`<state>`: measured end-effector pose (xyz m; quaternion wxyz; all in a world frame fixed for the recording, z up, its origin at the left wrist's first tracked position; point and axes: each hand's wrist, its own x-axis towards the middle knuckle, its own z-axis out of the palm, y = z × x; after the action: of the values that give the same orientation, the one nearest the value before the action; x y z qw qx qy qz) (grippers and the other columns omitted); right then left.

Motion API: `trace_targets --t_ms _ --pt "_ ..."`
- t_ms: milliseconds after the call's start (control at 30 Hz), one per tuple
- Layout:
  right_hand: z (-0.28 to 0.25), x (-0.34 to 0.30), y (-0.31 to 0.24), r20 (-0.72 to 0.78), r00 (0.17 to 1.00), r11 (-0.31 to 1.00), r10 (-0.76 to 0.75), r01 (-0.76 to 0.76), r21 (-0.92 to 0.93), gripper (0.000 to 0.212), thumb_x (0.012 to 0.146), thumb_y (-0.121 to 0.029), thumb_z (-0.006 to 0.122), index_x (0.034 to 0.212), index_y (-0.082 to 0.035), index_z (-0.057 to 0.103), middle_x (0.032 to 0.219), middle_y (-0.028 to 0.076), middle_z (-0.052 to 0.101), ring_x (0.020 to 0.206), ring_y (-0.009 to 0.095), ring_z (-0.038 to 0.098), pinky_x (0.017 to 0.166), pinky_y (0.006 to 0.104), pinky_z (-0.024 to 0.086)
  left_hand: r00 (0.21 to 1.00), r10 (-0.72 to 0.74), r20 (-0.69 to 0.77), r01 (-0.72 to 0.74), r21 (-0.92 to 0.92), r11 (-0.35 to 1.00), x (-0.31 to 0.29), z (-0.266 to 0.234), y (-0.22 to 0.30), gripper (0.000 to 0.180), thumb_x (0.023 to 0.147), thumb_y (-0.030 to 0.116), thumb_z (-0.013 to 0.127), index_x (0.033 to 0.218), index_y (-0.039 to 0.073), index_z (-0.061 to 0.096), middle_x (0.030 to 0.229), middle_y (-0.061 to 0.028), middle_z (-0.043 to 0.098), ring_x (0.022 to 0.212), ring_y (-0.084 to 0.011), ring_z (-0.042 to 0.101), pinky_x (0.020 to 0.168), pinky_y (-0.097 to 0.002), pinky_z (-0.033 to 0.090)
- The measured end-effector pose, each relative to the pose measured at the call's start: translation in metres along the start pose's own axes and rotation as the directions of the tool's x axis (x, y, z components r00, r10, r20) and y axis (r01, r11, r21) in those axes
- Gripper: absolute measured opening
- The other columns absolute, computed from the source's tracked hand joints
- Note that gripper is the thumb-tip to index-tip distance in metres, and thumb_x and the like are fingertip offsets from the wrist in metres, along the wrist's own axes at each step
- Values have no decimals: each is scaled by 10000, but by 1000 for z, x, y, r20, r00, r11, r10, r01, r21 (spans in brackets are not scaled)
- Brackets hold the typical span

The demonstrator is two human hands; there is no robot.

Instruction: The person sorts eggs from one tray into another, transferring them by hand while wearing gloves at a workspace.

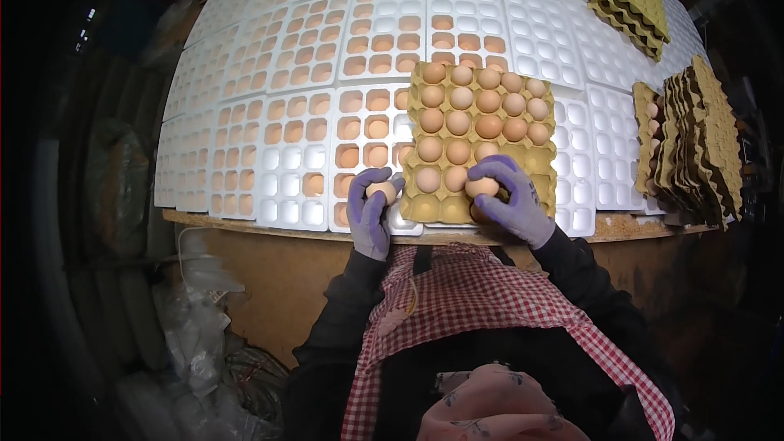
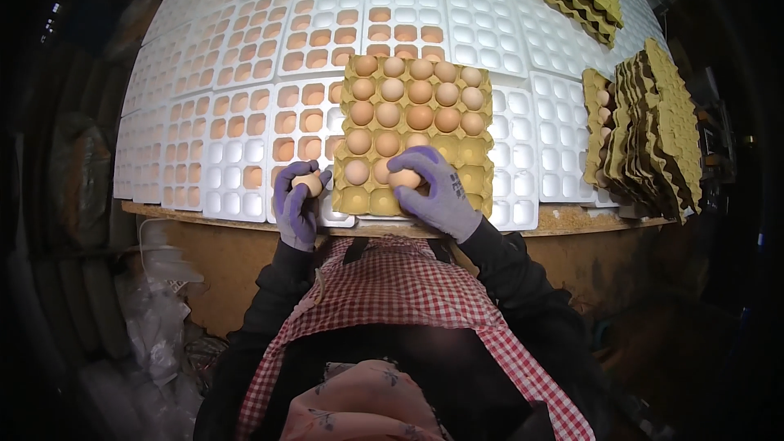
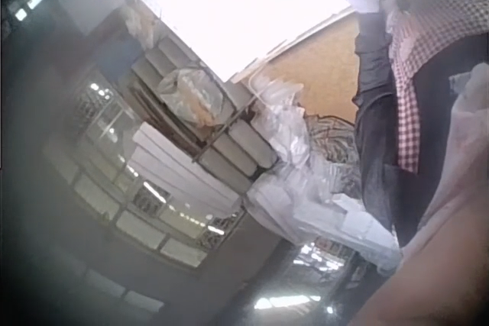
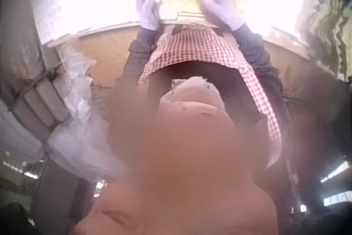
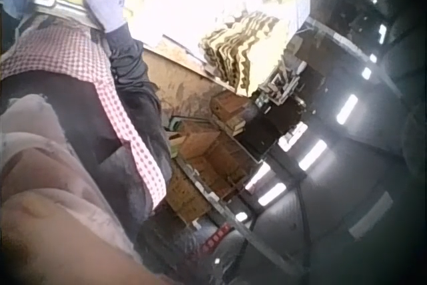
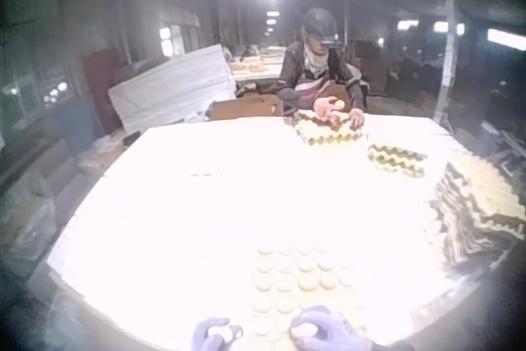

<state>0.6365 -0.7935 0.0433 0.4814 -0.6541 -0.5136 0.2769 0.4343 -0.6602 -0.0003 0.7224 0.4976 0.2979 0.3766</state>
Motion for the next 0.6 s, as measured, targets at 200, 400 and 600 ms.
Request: trace_targets --t_ms 200,400,600 --pt "35 27 13 202 979 377 -4 189 -907 169 787 -199 628 920 -114 568 991 96 481 854 236 568 566 335 509 765 -93 638 -643 764 -52 32 34 8 451 761 245 707 1165 112 559 1122 -81 540 1015 -291 543 780 -395 472" --pt "-2 22 7 167 979 800 116 8 -600 290 801 -276 664 978 -77 549 898 49 568 752 173 589 605 319 473 875 93 475 -460 757 464 47 12 11 401 831 197 657 1224 167 582 1177 -122 535 1021 -275 566 833 -350 493" --pt "-40 24 23 50 938 746 344 -305 592 496 814 -231 662 1256 -56 524 1216 82 517 1063 202 558 799 314 482 908 -38 417 -405 853 -329 63 46 1 534 729 300 722 1201 188 499 1346 -72 388 1095 -289 453 735 -414 473"
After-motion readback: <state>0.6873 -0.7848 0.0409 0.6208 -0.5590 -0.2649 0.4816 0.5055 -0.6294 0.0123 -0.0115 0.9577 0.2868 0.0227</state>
